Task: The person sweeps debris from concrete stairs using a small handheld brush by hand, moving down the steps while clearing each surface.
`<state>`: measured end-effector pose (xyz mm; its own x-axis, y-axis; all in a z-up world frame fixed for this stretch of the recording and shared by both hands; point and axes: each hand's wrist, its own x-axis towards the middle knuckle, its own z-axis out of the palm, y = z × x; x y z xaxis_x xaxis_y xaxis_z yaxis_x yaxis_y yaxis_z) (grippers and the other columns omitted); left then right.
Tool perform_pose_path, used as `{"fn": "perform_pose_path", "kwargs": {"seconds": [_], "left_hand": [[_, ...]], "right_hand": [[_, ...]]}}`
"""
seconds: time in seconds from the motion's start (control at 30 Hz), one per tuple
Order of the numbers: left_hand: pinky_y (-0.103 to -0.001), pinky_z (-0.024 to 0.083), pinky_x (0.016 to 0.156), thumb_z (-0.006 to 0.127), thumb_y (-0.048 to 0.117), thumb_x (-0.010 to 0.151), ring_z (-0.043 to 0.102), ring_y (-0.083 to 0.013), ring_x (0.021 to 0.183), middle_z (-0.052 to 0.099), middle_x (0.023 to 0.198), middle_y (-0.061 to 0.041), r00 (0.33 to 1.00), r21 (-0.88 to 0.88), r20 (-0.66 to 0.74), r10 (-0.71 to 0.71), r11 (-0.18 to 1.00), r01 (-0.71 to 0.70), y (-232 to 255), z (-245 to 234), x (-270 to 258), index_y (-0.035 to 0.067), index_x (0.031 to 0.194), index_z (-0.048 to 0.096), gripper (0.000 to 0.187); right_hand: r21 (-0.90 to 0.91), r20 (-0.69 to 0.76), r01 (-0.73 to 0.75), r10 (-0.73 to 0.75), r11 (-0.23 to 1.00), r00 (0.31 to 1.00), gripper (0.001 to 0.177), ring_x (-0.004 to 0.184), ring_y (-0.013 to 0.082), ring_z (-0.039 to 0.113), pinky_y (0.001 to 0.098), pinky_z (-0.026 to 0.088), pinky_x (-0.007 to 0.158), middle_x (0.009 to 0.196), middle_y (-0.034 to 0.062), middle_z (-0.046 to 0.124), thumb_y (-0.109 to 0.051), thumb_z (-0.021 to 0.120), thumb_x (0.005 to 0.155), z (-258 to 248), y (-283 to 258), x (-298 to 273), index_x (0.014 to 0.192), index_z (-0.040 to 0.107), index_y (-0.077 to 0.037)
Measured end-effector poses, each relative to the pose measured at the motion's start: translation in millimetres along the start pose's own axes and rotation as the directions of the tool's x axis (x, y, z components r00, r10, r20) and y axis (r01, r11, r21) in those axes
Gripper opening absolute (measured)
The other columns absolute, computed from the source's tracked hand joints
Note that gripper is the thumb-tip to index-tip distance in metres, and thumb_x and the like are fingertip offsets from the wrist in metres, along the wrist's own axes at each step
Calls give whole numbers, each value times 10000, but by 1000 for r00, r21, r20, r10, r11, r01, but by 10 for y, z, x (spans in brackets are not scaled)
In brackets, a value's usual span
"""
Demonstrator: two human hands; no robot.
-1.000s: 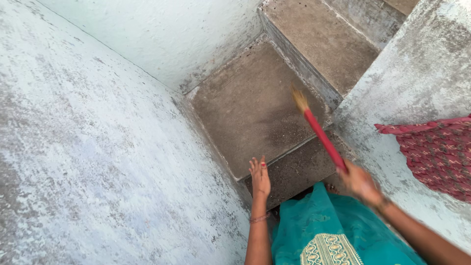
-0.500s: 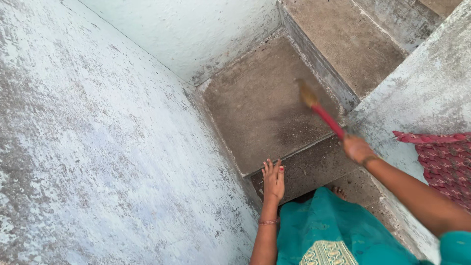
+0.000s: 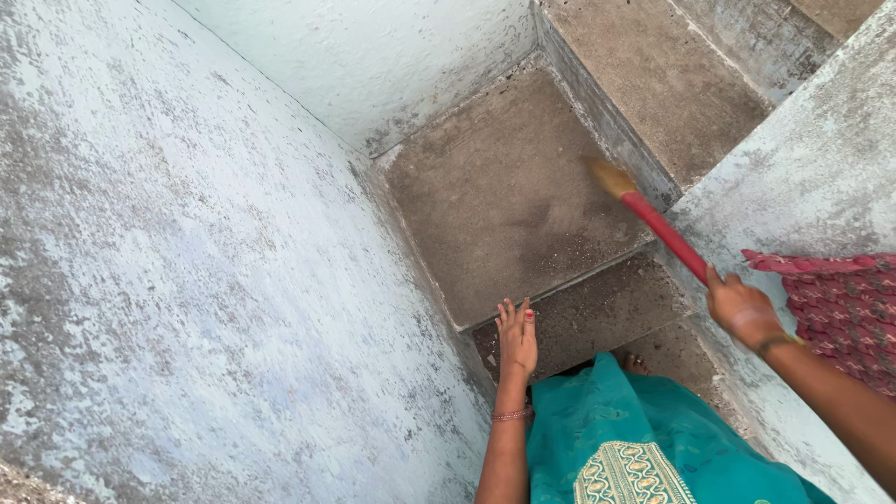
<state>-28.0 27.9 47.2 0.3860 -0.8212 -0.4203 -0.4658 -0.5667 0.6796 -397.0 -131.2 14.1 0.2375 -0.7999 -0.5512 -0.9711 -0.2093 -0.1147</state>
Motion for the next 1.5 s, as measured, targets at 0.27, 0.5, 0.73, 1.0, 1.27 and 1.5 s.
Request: {"fn": "perform_pose_path", "kwargs": {"seconds": [0.27, 0.5, 0.73, 1.0, 1.27, 1.5], "left_hand": [[-482, 29, 1274, 136, 742, 962, 42, -339, 1589, 189, 1685, -186, 999, -14, -15, 52, 999, -52, -160, 93, 56, 145, 1539, 465, 893], [-492, 43, 1269, 176, 696, 992, 83, -369, 1583, 217, 1677, -212, 996, 0, -46, 83, 997, -83, -311, 143, 140, 130, 1522, 490, 836], [-500, 41, 1264, 174, 693, 997, 67, -382, 1580, 212, 1673, -227, 991, -14, -13, 135, 991, -135, -239, 235, 188, 124, 1528, 481, 837], [-479, 20, 1268, 125, 739, 955, 35, -349, 1586, 176, 1690, -185, 996, 1, 24, 81, 997, -81, -196, 136, 126, 148, 1540, 448, 891], [-480, 21, 1264, 134, 737, 957, 20, -351, 1581, 156, 1691, -186, 997, 14, 53, 63, 998, -64, -234, 76, 171, 151, 1551, 434, 887], [-481, 40, 1275, 161, 696, 1001, 60, -371, 1586, 189, 1682, -217, 984, 2, 52, 171, 985, -172, -115, 127, 255, 133, 1530, 478, 835]], "right_hand": [[44, 301, 134, -141, 990, 943, 472, 1152, 397, 668, 475, 539, 1012, 1404, 223, 558, -287, 305, 1115, 606, 316, -760, 1570, 236, -186], [-278, 442, 360, -214, 891, 871, 819, 1206, 283, 661, 384, 578, 1020, 1520, 156, 404, -79, 427, 955, 625, 708, -1781, 1615, 26, -351], [-74, 17, 41, -40, 996, 999, 626, 1070, 383, 698, 477, 581, 949, 1245, 196, 603, -401, 426, 1039, 236, 448, -638, 1624, 246, -273], [-117, 367, 28, 17, 993, 930, 557, 1141, 275, 714, 430, 576, 1020, 1344, 113, 624, -357, 498, 1041, 322, 735, -670, 1574, 338, -337], [-421, 406, 300, -118, 856, 906, 643, 990, 181, 743, 336, 643, 824, 1250, -15, 612, -402, 448, 1033, 423, 1003, -1806, 1605, 158, -444], [-61, 20, -101, 103, 993, 995, 621, 1040, 336, 732, 462, 620, 901, 1201, 100, 669, -469, 464, 997, 537, 651, -1289, 1591, 337, -342]]}}
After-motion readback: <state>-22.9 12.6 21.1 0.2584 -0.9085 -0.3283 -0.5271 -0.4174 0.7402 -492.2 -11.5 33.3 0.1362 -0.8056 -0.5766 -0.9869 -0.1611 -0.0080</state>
